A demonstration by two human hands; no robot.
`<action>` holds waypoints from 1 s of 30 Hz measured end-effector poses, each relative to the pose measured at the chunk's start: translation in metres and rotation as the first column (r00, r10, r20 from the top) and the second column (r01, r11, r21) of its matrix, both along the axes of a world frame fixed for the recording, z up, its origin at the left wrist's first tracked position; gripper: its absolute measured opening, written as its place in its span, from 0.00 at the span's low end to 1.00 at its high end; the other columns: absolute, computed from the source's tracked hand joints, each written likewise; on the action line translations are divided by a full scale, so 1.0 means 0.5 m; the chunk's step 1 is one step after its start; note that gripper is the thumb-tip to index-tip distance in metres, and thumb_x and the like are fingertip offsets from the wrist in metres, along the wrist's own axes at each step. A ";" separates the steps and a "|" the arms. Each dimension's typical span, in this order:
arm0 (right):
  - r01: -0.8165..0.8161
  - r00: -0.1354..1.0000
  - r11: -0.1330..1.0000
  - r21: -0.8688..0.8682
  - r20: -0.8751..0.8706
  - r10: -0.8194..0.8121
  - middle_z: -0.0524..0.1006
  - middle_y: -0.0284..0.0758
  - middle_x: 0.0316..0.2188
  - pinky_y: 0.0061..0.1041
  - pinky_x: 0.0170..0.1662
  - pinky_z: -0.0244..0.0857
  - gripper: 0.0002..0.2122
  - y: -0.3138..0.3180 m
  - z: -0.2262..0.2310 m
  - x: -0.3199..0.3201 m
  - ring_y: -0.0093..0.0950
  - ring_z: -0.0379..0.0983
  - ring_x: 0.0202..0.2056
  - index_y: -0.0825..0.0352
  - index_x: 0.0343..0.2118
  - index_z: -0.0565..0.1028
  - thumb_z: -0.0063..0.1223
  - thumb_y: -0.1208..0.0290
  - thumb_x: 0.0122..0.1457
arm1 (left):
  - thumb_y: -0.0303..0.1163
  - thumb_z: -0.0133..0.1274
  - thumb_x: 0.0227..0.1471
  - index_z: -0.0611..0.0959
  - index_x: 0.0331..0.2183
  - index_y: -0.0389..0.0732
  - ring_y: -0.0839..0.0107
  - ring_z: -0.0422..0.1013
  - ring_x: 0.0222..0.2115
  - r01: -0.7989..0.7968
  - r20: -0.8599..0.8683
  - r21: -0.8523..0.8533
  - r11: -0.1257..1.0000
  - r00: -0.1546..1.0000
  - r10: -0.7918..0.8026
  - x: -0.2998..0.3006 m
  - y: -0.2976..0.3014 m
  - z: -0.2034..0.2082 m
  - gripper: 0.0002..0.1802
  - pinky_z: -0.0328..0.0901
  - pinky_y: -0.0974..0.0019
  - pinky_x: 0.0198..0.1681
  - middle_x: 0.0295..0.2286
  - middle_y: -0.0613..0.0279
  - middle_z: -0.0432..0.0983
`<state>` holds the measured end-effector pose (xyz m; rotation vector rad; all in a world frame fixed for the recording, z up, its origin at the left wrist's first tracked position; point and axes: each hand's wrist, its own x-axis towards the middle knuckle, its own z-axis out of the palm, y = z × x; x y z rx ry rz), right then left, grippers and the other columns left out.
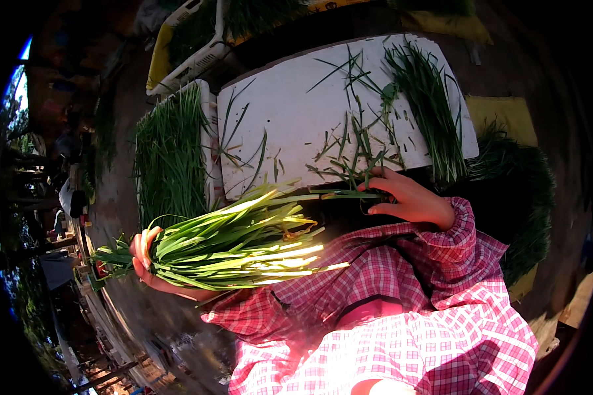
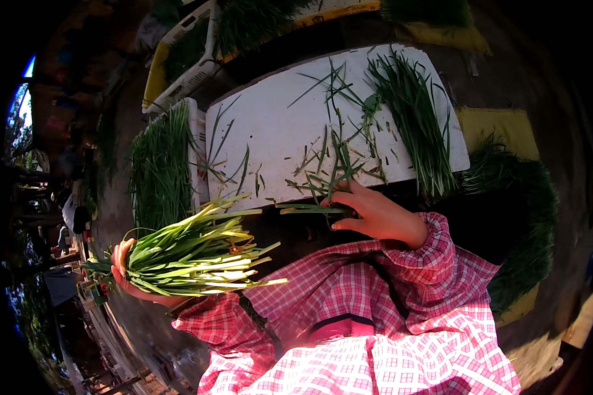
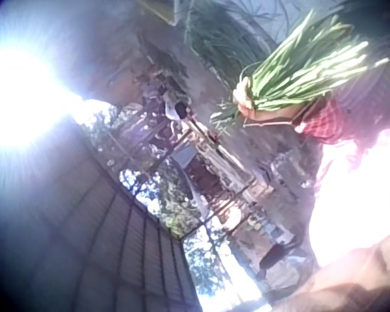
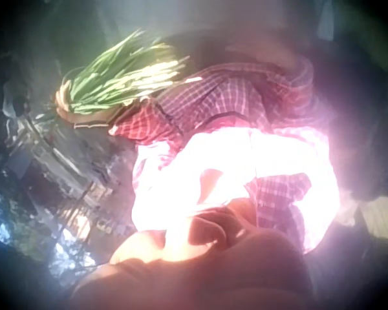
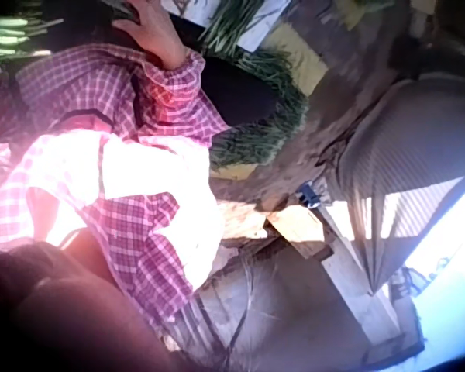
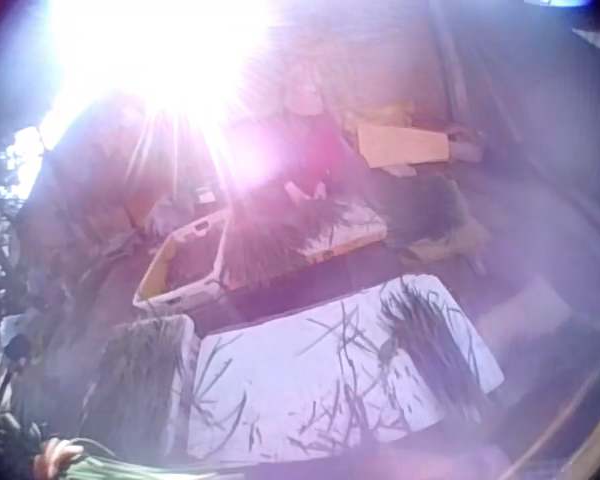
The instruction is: The person trims and sorts green leafy vegetables by hand, removing yellowed or dry leaves from bunches and placing them onto a white table.
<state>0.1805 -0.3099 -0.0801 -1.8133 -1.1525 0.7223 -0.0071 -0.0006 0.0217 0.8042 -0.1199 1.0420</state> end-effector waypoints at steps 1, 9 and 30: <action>-0.037 0.982 0.999 -0.017 0.187 0.039 0.63 0.40 0.37 0.24 0.34 0.59 0.22 -0.010 0.002 -0.007 0.32 0.65 0.31 0.68 0.42 0.63 0.54 0.72 0.42 | 0.33 0.33 0.44 0.64 0.22 0.39 0.77 0.57 0.27 -0.024 -0.027 0.073 0.997 0.999 0.026 0.010 -0.013 -0.002 0.09 0.52 0.73 0.39 0.22 0.66 0.58; 0.088 0.993 0.990 0.112 -0.094 -0.078 0.70 0.40 0.27 0.25 0.31 0.61 0.11 -0.003 0.122 -0.015 0.32 0.68 0.28 0.71 0.34 0.67 0.47 0.74 0.47 | 0.31 0.41 0.43 0.60 0.21 0.42 0.78 0.57 0.25 0.037 0.041 0.001 0.999 0.998 -0.037 0.062 -0.089 0.022 0.07 0.54 0.72 0.40 0.20 0.69 0.55; 0.469 0.867 0.881 0.054 -0.219 -0.448 0.67 0.35 0.15 0.21 0.19 0.54 0.08 0.052 0.079 -0.055 0.23 0.61 0.15 0.71 0.24 0.70 0.52 0.72 0.45 | 0.26 0.43 0.36 0.61 0.20 0.43 0.81 0.54 0.18 0.055 0.063 -0.023 0.998 0.997 -0.054 0.109 -0.176 0.011 0.07 0.55 0.72 0.36 0.15 0.73 0.54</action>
